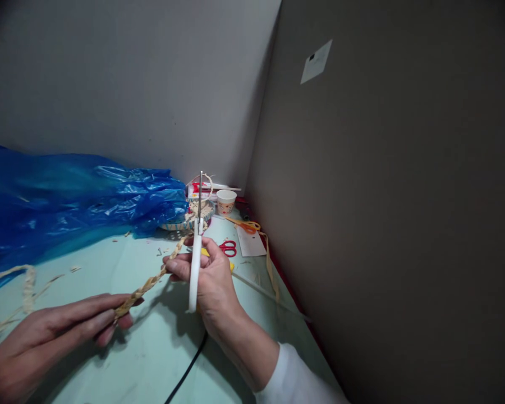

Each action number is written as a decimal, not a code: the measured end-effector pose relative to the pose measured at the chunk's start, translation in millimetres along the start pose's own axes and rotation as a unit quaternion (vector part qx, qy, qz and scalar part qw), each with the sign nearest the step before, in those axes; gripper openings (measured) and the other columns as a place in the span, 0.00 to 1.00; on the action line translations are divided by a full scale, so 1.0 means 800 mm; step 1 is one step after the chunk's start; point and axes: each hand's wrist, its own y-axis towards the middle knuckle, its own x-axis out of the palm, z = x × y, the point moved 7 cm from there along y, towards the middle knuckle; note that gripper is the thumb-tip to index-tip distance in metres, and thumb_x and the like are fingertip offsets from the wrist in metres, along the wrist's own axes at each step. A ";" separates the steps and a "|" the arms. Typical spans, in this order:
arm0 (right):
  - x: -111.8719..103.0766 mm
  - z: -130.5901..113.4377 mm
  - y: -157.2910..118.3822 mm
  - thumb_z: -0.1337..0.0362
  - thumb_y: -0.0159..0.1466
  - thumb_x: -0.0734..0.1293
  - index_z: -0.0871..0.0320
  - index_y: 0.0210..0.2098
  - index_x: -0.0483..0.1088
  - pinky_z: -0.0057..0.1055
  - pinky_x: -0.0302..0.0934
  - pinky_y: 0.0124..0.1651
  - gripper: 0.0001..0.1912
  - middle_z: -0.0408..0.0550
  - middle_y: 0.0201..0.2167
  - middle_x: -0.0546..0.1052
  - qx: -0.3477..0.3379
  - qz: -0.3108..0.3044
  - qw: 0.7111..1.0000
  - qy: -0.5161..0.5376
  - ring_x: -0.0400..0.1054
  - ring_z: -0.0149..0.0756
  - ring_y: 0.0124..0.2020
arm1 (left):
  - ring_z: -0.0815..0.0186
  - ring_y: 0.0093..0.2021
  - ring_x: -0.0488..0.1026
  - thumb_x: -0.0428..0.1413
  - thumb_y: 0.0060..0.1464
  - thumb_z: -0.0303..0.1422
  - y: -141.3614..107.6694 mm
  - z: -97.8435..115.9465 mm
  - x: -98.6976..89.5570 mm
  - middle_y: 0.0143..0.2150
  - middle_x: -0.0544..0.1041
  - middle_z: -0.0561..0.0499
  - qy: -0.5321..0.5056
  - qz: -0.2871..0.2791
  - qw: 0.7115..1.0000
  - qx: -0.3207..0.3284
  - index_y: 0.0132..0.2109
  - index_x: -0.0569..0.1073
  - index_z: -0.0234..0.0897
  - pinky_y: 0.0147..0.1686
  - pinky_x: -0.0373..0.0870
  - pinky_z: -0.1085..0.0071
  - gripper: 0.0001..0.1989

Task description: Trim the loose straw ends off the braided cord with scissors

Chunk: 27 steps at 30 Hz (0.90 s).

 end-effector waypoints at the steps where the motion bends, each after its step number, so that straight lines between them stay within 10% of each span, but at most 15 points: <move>1: -0.002 0.000 0.000 0.61 0.40 0.86 0.57 0.40 0.71 0.25 0.70 0.35 0.32 0.41 0.28 0.81 -0.002 0.004 1.000 -0.001 0.77 0.32 0.31 | 0.61 0.31 0.78 0.65 0.50 0.53 0.002 -0.002 0.000 0.32 0.87 0.49 -0.011 -0.002 1.000 -0.004 0.44 0.87 0.50 0.35 0.73 0.75 0.19; 16: 0.001 0.006 -0.002 0.64 0.42 0.85 0.57 0.42 0.69 0.24 0.67 0.34 0.32 0.43 0.30 0.83 -0.003 -0.010 1.000 -0.015 0.75 0.31 0.29 | 0.62 0.26 0.74 0.61 0.53 0.53 -0.003 0.030 0.009 0.26 0.82 0.52 0.033 -0.015 0.999 0.022 0.38 0.81 0.47 0.27 0.69 0.74 0.17; 21: 0.009 0.021 -0.009 0.64 0.37 0.86 0.56 0.42 0.66 0.22 0.64 0.31 0.38 0.40 0.26 0.81 0.028 -0.007 1.000 -0.011 0.71 0.28 0.24 | 0.58 0.36 0.80 0.71 0.43 0.46 -0.018 0.041 0.009 0.38 0.86 0.55 0.153 0.113 0.974 0.123 0.46 0.80 0.52 0.40 0.72 0.75 0.22; 27: 0.027 0.027 -0.018 0.61 0.36 0.87 0.57 0.40 0.65 0.20 0.62 0.28 0.38 0.39 0.23 0.81 0.045 -0.043 0.998 -0.025 0.69 0.25 0.22 | 0.64 0.36 0.79 0.54 0.64 0.34 -0.038 0.057 0.021 0.39 0.82 0.59 0.192 0.105 0.930 0.294 0.48 0.75 0.54 0.41 0.69 0.75 0.09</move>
